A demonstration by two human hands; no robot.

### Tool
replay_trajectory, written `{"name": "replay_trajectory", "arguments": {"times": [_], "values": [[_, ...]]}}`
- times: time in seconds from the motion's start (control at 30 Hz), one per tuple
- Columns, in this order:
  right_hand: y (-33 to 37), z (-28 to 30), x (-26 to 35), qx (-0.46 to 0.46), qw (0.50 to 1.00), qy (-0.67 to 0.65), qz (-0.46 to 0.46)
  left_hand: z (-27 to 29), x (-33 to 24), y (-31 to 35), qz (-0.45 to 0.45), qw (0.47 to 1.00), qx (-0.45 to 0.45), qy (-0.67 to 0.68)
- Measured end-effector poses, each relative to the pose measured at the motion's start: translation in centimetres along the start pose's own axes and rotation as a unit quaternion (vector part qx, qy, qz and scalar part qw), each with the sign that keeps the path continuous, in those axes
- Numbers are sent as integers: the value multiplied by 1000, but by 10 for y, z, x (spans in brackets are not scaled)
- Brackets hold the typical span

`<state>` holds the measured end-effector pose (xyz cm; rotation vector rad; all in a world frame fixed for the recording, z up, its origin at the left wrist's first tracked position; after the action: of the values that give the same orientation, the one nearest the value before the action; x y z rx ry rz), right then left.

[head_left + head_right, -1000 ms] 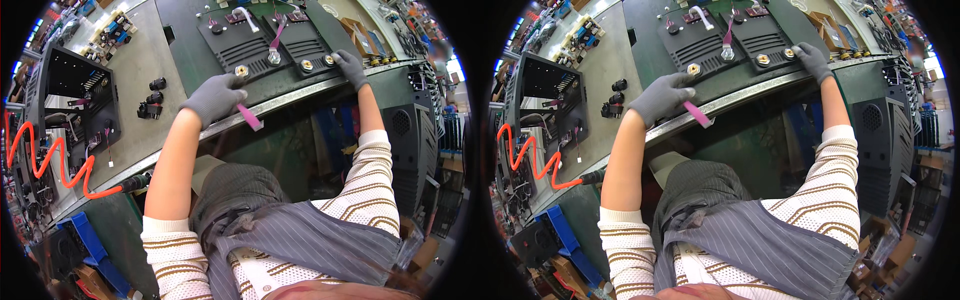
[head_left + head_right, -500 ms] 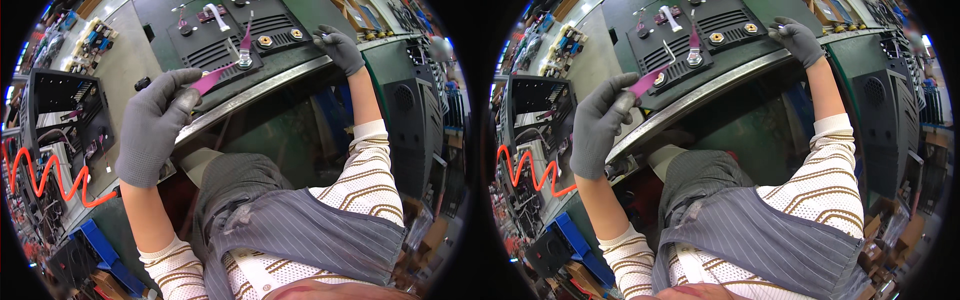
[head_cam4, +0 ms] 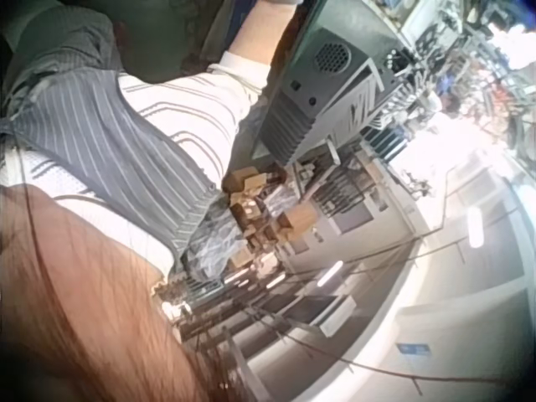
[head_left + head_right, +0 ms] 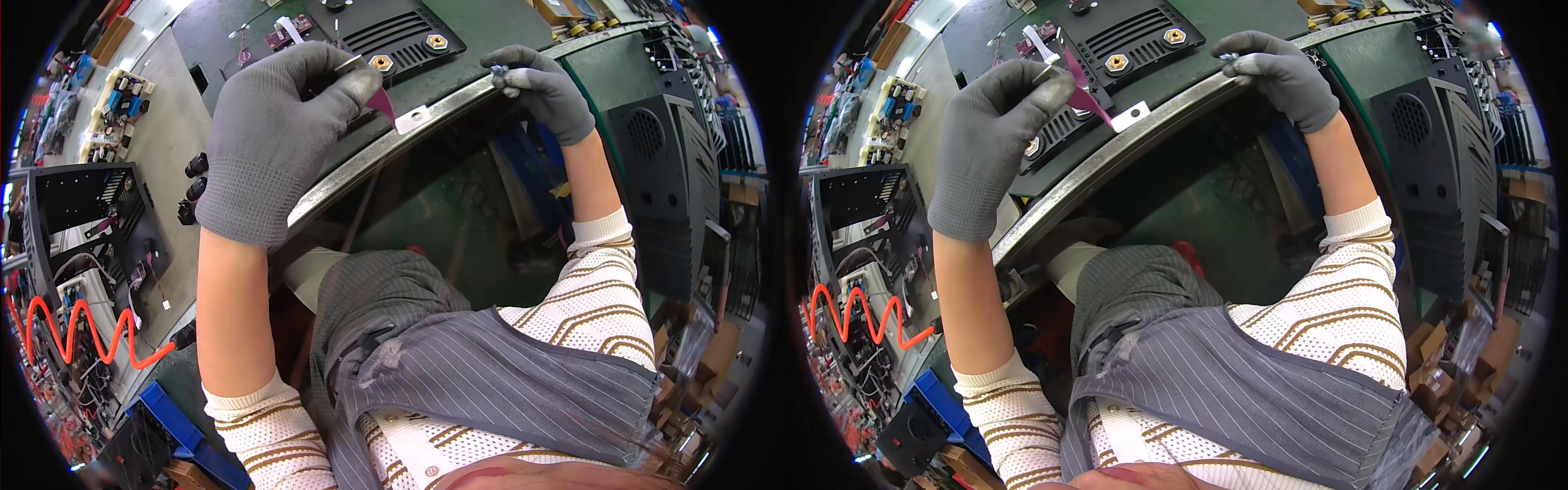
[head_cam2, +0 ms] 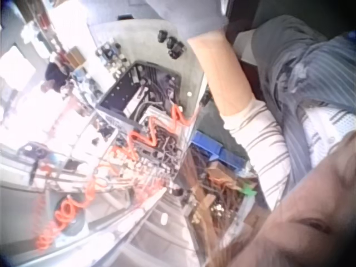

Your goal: Assemble metal enclosures using a pneumatic screwdriver and various components.

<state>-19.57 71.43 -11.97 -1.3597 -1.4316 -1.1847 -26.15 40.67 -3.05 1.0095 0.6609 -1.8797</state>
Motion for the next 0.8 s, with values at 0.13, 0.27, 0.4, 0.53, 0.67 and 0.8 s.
{"name": "replay_trajectory", "arguments": {"times": [0.13,0.27,0.4,0.53,0.67,0.8], "values": [[9,-45,17,75,979,188,-2,-8,-3,-1,-56,998,-15,-39],[9,-84,22,93,952,283,75,-12,-7,-1,-111,992,-15,-55],[4,-97,20,168,909,367,105,-14,-7,1,-128,985,-11,-117],[-1,-94,16,190,852,456,171,-20,-10,-3,-166,978,-33,-123],[-16,-75,19,143,852,449,230,-30,-22,-21,-211,973,-54,-81],[-59,-44,32,148,830,361,398,-43,-36,-53,-207,953,-74,-208]]}}
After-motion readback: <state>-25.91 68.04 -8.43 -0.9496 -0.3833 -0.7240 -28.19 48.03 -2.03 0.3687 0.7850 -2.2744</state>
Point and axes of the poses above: each hand's wrist, its own y-axis away from the middle knuckle, its own z-axis out of the back of the hand, x = y × z, the point moved 2 cm from there along -y, towards the middle knuckle, and after that the axes turned 1 degree about -x, right-handed, at the moved point
